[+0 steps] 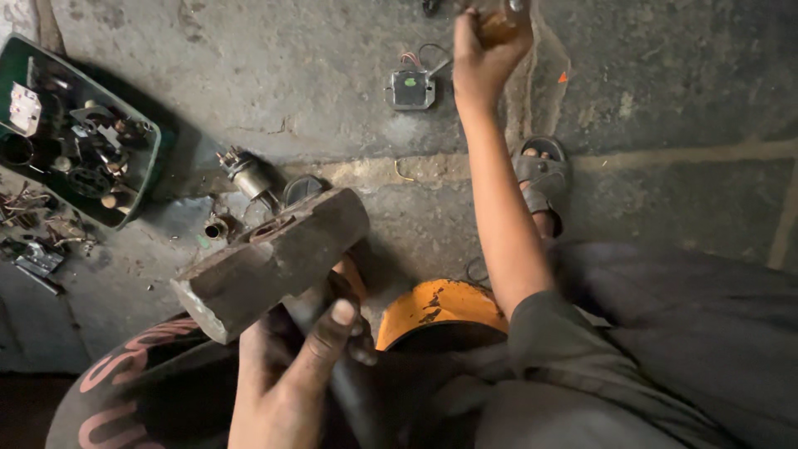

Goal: The person sits on the floor and uses a hammer and a punch tool to repeatedly strike a small electronic component placed on the ground. The person adjusts the component and tool between strikes, continuing the hammering until the end of the clip.

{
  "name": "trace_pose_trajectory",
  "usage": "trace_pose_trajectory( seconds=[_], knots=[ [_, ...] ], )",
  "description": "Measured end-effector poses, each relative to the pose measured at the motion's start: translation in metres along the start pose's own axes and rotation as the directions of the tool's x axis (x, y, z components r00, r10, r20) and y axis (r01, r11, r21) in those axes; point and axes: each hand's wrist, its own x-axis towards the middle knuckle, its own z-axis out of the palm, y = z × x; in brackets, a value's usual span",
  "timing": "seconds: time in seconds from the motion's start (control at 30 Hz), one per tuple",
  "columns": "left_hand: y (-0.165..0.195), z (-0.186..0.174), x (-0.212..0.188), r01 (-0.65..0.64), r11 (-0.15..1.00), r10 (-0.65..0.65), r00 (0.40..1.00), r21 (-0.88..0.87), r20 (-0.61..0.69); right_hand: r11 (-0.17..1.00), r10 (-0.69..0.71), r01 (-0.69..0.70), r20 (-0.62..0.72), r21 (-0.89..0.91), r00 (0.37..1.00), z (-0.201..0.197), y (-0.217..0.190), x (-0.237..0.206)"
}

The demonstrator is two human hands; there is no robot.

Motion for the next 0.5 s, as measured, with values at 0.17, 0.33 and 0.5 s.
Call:
trace_pose_trajectory(
  seconds=[0.17,0.33,0.5],
  knots=[
    [0.002,0.006,-0.009,-0.145,0.973,0.141,0.989,0.180,0.033,0.995,-0.024,-0.001,0.247,0.102,0.969,0.013,-0.006,0.013],
    [0.003,0.005,-0.013,-0.047,0.986,0.047,0.999,0.162,0.006,0.997,-0.010,-0.004,0.176,0.077,0.984,0.030,-0.020,0.005],
    [0.006,-0.002,-0.016,-0.011,0.970,0.023,0.999,0.244,-0.049,0.977,-0.205,0.212,0.279,0.003,0.938,0.038,-0.034,-0.014]
  ],
)
